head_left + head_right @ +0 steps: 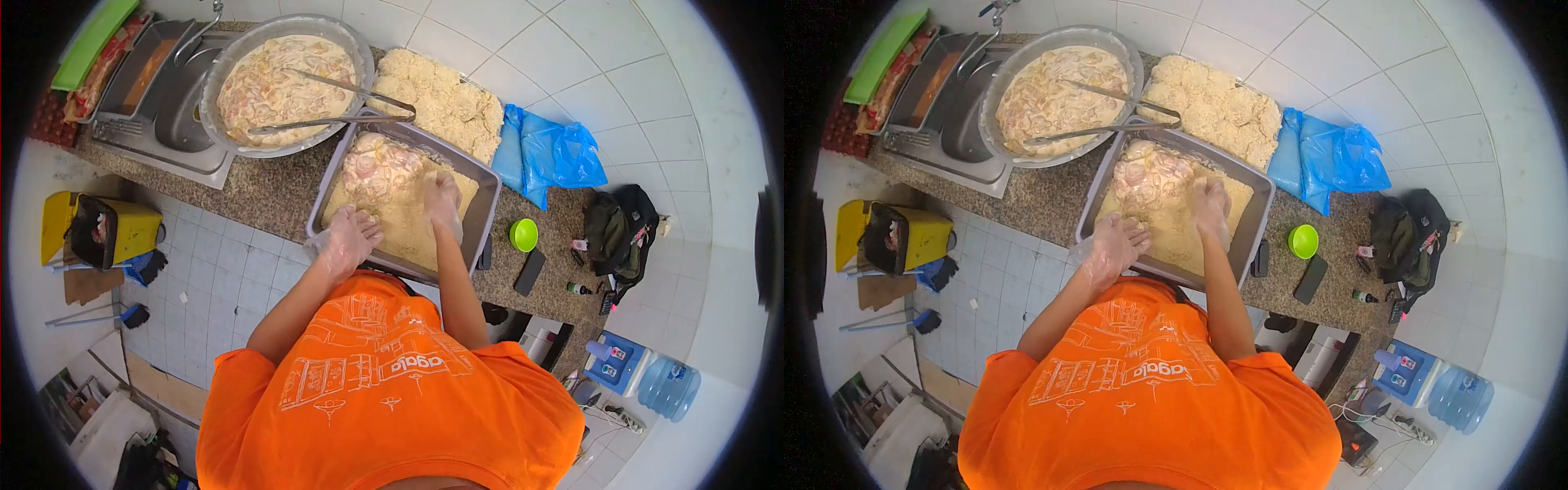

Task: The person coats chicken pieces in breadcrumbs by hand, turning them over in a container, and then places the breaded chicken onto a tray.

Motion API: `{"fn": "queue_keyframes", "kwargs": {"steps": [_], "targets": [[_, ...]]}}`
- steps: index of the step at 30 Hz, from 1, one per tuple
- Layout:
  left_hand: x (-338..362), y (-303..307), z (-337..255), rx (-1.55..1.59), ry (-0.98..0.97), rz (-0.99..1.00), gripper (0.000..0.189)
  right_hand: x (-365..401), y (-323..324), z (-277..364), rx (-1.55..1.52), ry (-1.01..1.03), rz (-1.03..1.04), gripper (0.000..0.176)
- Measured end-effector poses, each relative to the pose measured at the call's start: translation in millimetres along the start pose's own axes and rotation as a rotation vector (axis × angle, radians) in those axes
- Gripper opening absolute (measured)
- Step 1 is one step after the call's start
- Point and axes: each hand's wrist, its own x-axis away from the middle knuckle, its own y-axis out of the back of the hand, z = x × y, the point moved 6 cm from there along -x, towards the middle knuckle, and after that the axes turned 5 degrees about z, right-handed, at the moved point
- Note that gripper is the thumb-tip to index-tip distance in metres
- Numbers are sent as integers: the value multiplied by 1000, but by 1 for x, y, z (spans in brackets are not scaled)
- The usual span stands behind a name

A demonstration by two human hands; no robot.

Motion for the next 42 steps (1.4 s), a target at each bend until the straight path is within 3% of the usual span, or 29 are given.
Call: {"fn": "queue_keyframes", "kwargs": {"steps": [1,2,7,8,11,13,20,22,29,31,34,38,42], "targets": [[0,1,-1,-9,-1,13,71,-6,2,-1,100,24,-132,31],[0,2,-2,-21,-2,27,71,-9,-7,-6,97,26,-134,31],[-2,5,-4,-11,-11,34,70,-16,-69,-57,-785,-482,115,28],[-2,6,-3,-8,-13,40,70,-18,-71,-64,-780,-482,114,28],[0,5,-5,-57,-20,57,70,-27,-64,-58,-646,-358,83,32],[3,3,-6,-50,-19,57,70,-26,-28,-32,-115,11,-356,35],[0,6,-4,-28,-26,57,69,-46,-40,-13,-158,79,-230,40],[-1,8,-4,-22,-30,55,69,-13,-21,18,-130,-51,-130,26],[-1,4,-4,-27,-39,19,70,-34,-27,3,-150,-13,-225,20],[0,3,-4,-34,-55,7,70,-7,0,29,-63,243,-395,15],[3,1,-4,-38,-73,2,70,26,32,59,70,334,-405,14],[6,-3,-4,-28,-88,-12,70,56,61,76,232,357,-365,16],[5,-3,-4,-28,-87,-43,69,79,71,79,375,346,-198,22]]}}
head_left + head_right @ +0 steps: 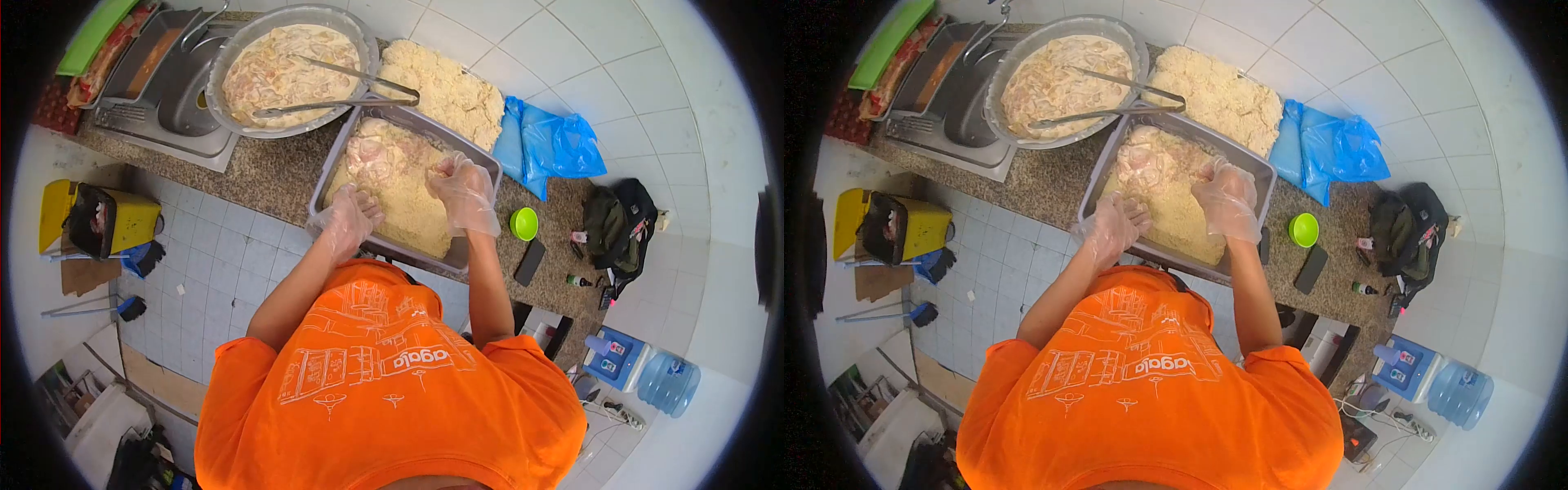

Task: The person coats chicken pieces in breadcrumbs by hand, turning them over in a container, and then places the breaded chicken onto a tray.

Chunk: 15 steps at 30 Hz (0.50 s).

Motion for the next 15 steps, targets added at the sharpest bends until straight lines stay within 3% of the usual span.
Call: {"fn": "queue_keyframes", "kwargs": {"steps": [6,7,9,11,13,15], "targets": [[3,-10,3,-37,43,-50,65,-12,-38,-71,-162,-155,359,29],[7,-14,0,-198,-10,-89,61,-14,-58,-89,-167,-161,431,32],[5,-23,-2,-365,-67,-125,58,-6,-68,-110,-91,-127,337,35],[-2,-40,13,-224,104,70,53,5,-84,-125,-15,-91,249,38],[-9,-50,28,-229,199,181,53,21,-110,-144,-77,-280,303,40],[-19,-55,48,-247,277,236,53,42,-128,-143,-91,-312,280,42]]}}
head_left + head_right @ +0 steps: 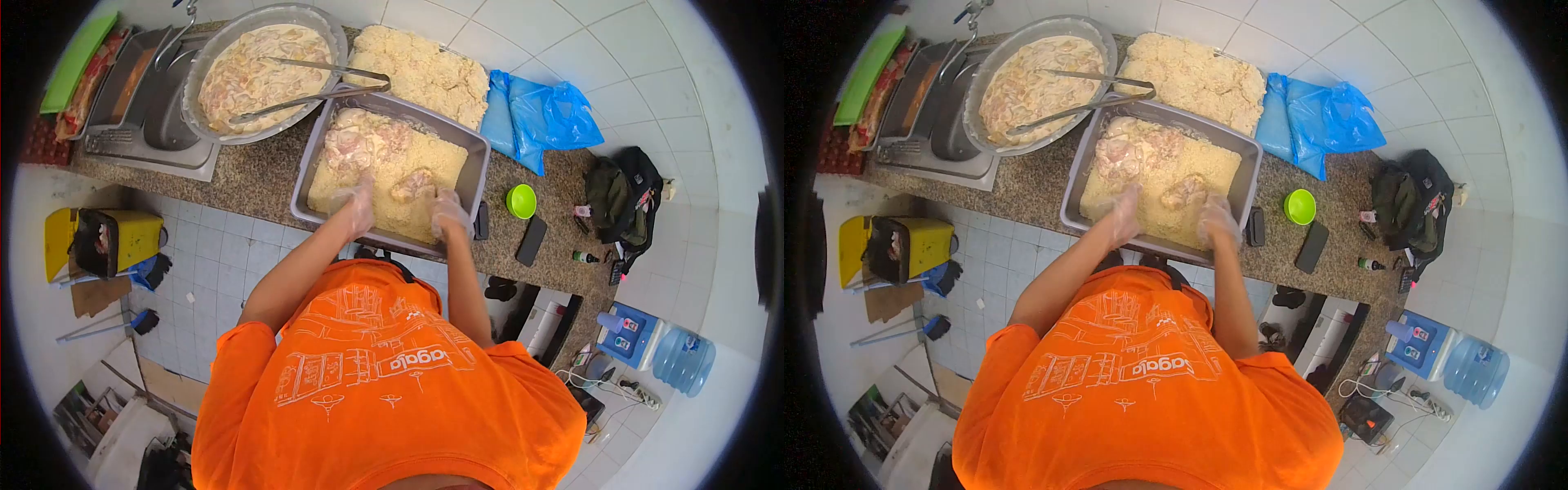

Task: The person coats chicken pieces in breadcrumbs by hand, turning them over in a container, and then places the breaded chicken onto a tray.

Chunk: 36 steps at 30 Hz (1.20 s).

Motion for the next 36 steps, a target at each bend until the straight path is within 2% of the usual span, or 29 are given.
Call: {"fn": "queue_keyframes", "kwargs": {"steps": [2,4,8,10,11,13,14,15,16,17,19,22,23,25,26,29,30,32,33,35,36], "targets": [[-22,4,18,-5,27,10,54,9,-14,-2,-22,-17,-20,45],[-47,16,38,-8,28,10,54,13,-36,-7,-116,-39,183,50],[-88,31,65,-1,10,17,54,11,-44,-13,-330,40,255,54],[-77,15,58,7,9,26,54,32,10,21,-246,-97,223,51],[-56,-7,44,77,-5,23,52,32,28,33,-246,-98,227,51],[-23,-32,32,153,-8,10,49,31,42,41,-388,-163,332,51],[-12,-33,19,69,-78,-102,51,29,42,39,-389,-161,330,51],[-2,-29,7,-13,-148,-215,53,24,54,46,-118,68,97,49],[6,-32,1,-6,-138,-110,52,25,61,57,156,297,-137,48],[5,-23,-3,-4,-148,-109,52,18,55,60,158,307,-139,48],[1,1,-4,115,-177,-111,53,0,9,62,54,276,182,42],[28,17,-5,23,-132,-226,59,-146,-159,-50,103,429,129,41],[26,22,-13,29,-152,-226,59,-136,-119,-30,150,463,185,39],[30,47,-1,104,-206,-248,75,-114,-68,-2,263,418,342,35],[26,55,0,111,-164,-231,84,-113,-44,12,289,405,343,33],[32,46,-7,174,-188,-300,79,-81,19,35,195,369,-42,28],[30,47,-10,185,-202,-297,79,-87,20,38,203,385,-42,28],[29,51,-7,169,-207,-236,79,-93,-16,10,110,203,270,39],[27,50,-11,170,-213,-233,79,-114,-39,-10,113,209,267,39],[27,51,-9,101,-203,-243,80,-139,-110,-41,370,582,394,33],[28,46,-9,99,-200,-242,80,-108,-78,-17,323,564,391,38]]}}
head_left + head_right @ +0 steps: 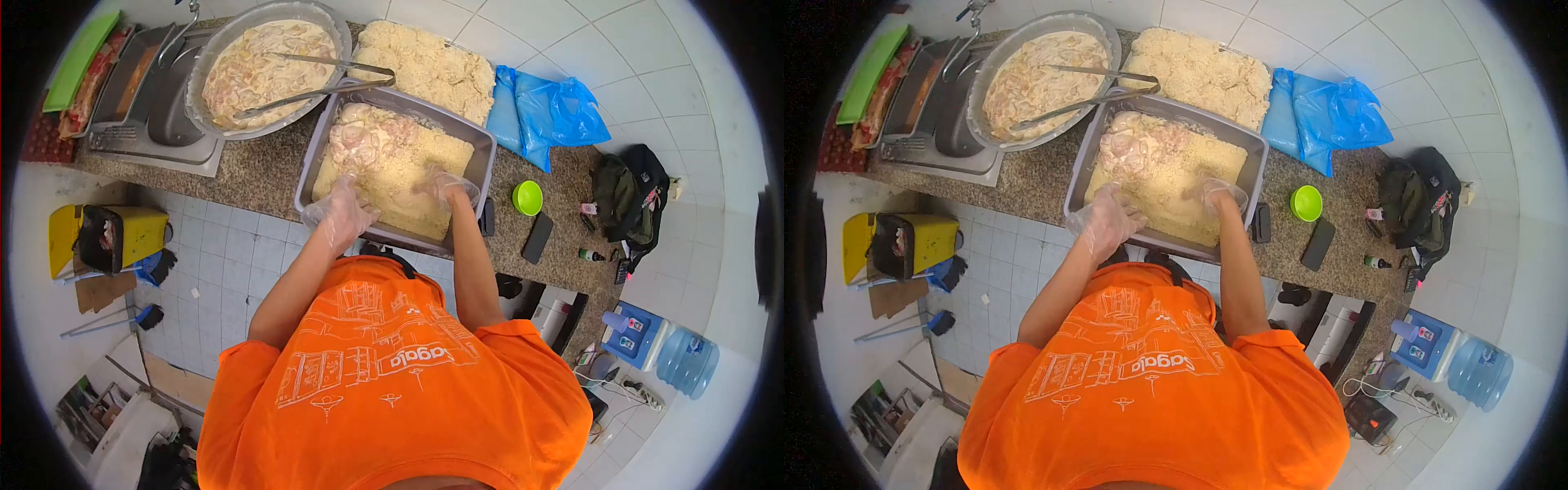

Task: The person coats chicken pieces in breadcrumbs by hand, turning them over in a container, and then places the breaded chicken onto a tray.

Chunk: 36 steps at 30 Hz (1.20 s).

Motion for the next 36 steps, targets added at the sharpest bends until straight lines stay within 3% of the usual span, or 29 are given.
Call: {"fn": "queue_keyframes", "kwargs": {"steps": [2,3,5,6,8,12,14,15,17,18,19,21,22,24,25,27,28,30,31,32,34,35,36], "targets": [[6,-7,-1,22,50,-107,78,62,72,78,-93,-17,-30,57],[5,-8,-1,19,50,-106,78,67,88,92,-94,-19,-32,57],[4,-8,-1,-47,61,-142,76,81,105,75,-421,-548,-181,63],[10,-14,-1,-54,67,-142,76,84,100,80,-426,-554,-182,63],[25,-38,-5,-243,48,-24,72,101,105,106,-265,-267,-446,53],[-11,-42,19,-170,101,177,65,123,90,102,-465,-369,-531,39],[-36,-21,41,-401,179,-5,60,105,37,80,-140,-379,-184,44],[-68,-2,60,-405,180,-3,60,103,30,79,-142,-382,-188,44],[-131,20,108,-379,317,192,61,94,16,87,-304,-332,-113,53],[-101,-6,94,-441,261,-58,61,100,23,93,-383,-414,-186,49],[-84,-24,91,-445,264,-53,61,101,24,90,-383,-419,-190,49],[-61,-63,87,-227,241,222,58,97,23,76,-749,-450,-276,45],[-55,-72,78,-230,241,223,58,95,32,72,-751,-450,-278,45],[-44,-96,53,-113,156,362,59,99,51,61,-1221,-407,-418,39],[-38,-101,43,-113,162,358,59,103,67,64,-1225,-412,-416,39],[-29,-109,17,-116,98,304,62,108,120,85,22,-362,-331,33],[-23,-110,10,-115,93,304,62,110,114,85,144,-239,-486,30],[-11,-91,-4,-119,72,31,65,90,94,86,218,-104,-611,28],[-2,-87,-8,-117,64,27,65,80,81,93,289,26,-729,26],[7,-81,-12,-113,3,23,67,47,56,80,283,31,-729,26],[13,-56,-14,-113,-50,16,69,-34,-15,48,323,50,-104,20],[-1,-41,-13,-72,-20,148,72,-26,5,55,330,57,-109,20],[-9,-29,-8,-29,13,276,74,0,38,69,646,6,-140,17]]}}
